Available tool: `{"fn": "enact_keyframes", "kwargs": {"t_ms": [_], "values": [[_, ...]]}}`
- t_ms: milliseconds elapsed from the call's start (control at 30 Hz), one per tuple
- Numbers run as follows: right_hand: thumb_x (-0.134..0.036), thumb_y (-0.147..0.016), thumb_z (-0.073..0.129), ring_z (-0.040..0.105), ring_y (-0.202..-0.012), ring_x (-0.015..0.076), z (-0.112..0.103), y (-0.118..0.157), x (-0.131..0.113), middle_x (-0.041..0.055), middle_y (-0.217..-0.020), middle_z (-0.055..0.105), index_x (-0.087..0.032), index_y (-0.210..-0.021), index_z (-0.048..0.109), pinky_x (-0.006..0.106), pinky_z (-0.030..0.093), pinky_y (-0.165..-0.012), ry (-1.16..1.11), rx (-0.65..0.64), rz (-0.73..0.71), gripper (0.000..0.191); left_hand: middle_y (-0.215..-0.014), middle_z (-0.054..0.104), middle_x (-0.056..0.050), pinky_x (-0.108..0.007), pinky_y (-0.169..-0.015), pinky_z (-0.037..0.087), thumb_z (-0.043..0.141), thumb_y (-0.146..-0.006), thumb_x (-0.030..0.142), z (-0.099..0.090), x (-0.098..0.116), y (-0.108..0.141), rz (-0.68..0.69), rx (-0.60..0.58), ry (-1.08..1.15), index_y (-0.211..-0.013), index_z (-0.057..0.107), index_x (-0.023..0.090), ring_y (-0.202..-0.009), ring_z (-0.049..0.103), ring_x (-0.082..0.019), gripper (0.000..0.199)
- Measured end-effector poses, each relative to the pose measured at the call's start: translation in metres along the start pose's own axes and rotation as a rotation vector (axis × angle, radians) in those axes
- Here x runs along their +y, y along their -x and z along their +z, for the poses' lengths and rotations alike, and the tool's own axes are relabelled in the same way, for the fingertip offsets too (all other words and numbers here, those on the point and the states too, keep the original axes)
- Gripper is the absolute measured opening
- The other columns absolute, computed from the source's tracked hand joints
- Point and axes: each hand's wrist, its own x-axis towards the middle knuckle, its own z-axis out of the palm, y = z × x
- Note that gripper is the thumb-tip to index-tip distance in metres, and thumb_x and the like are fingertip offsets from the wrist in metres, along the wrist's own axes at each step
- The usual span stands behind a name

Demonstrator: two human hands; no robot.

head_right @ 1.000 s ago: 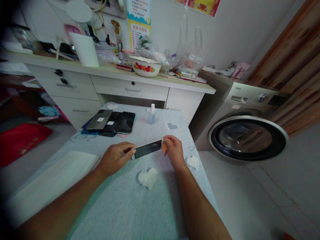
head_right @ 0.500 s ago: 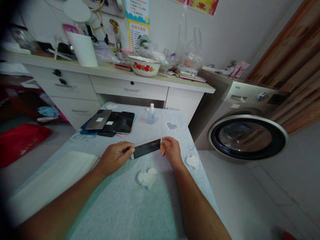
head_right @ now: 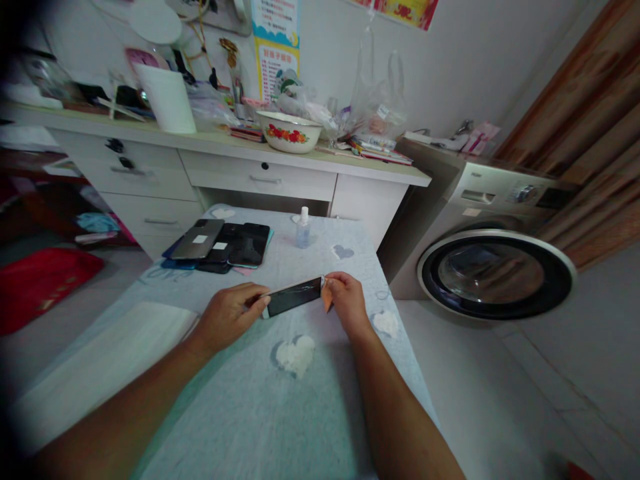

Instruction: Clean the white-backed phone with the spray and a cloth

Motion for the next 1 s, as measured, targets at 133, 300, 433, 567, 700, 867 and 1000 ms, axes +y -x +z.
{"fn": "enact_keyframes", "kwargs": {"t_ms": [133, 300, 433, 567, 700, 867, 1000], "values": [[-0.032, -0.069, 0.06, 0.055, -0.054, 0.0123, 0.0019, 0.0008, -0.0018, 0.0007, -0.065, 0.064, -0.015, -0.081, 0.065, 0.023, 0.041, -0.05, -0.14, 0.021, 0.016, 0.023, -0.076, 0.066, -0.001, -0.025, -0.065, 0.042, 0.049, -0.088, 0.027, -0.0001, 0.0006, 0.0002, 0.005, 0.006, -0.016, -0.088, 0.066, 0.019, -0.069, 0.06, -0.014, 0.02], [-0.038, -0.071, 0.062, 0.057, -0.058, 0.014, 0.0001, 0.002, -0.0019, 0.0018, -0.068, 0.065, -0.015, -0.087, 0.066, 0.024, 0.045, -0.053, -0.014, -0.032, -0.029, 0.028, -0.074, 0.065, -0.001, -0.024, -0.063, 0.041, 0.048, -0.088, 0.027, 0.0003, 0.0004, 0.0007, 0.009, 0.01, -0.026, -0.088, 0.066, 0.019, -0.067, 0.059, -0.014, 0.02], [-0.039, -0.073, 0.062, 0.063, -0.068, 0.018, -0.0037, 0.0019, -0.0011, 0.004, -0.075, 0.07, -0.015, -0.087, 0.067, 0.027, 0.049, -0.063, 0.167, -0.043, -0.1, 0.028, -0.073, 0.065, -0.001, -0.024, -0.062, 0.041, 0.048, -0.088, 0.027, 0.0, 0.001, 0.0002, 0.0, 0.012, -0.024, -0.087, 0.067, 0.019, -0.067, 0.058, -0.014, 0.021], [-0.034, -0.074, 0.059, 0.065, -0.073, 0.0204, -0.0057, 0.0012, 0.0023, 0.0048, -0.077, 0.071, -0.016, -0.087, 0.069, 0.03, 0.049, -0.07, 0.323, -0.034, -0.125, 0.025, -0.074, 0.066, -0.001, -0.025, -0.063, 0.041, 0.048, -0.088, 0.028, -0.001, 0.0025, 0.0, -0.003, 0.006, -0.021, -0.087, 0.067, 0.019, -0.067, 0.059, -0.014, 0.021], [-0.028, -0.074, 0.055, 0.065, -0.076, 0.0213, -0.0052, 0.0014, 0.0035, 0.005, -0.078, 0.072, -0.018, -0.084, 0.071, 0.032, 0.048, -0.074, 0.507, -0.018, -0.15, 0.021, -0.074, 0.065, -0.001, -0.025, -0.063, 0.041, 0.048, -0.088, 0.028, -0.001, 0.0022, 0.0002, -0.011, 0.004, -0.029, -0.086, 0.067, 0.018, -0.067, 0.059, -0.014, 0.021], [-0.025, -0.073, 0.054, 0.065, -0.074, 0.0203, -0.0054, 0.003, 0.0005, 0.0034, -0.075, 0.071, -0.02, -0.081, 0.071, 0.03, 0.048, -0.071, 0.561, -0.014, -0.174, 0.019, -0.075, 0.066, -0.001, -0.025, -0.064, 0.042, 0.048, -0.088, 0.028, -0.0006, 0.0017, 0.0004, -0.002, 0.007, -0.034, -0.087, 0.067, 0.019, -0.068, 0.06, -0.014, 0.021], [-0.031, -0.075, 0.055, 0.064, -0.073, 0.0199, -0.0051, 0.0028, 0.0005, 0.0031, -0.076, 0.071, -0.019, -0.083, 0.07, 0.029, 0.049, -0.068, 0.406, -0.001, -0.118, 0.021, -0.075, 0.067, -0.001, -0.025, -0.063, 0.042, 0.048, -0.088, 0.028, -0.0007, 0.0026, 0.0002, 0.005, 0.013, -0.042, -0.086, 0.066, 0.019, -0.068, 0.06, -0.014, 0.021]]}}
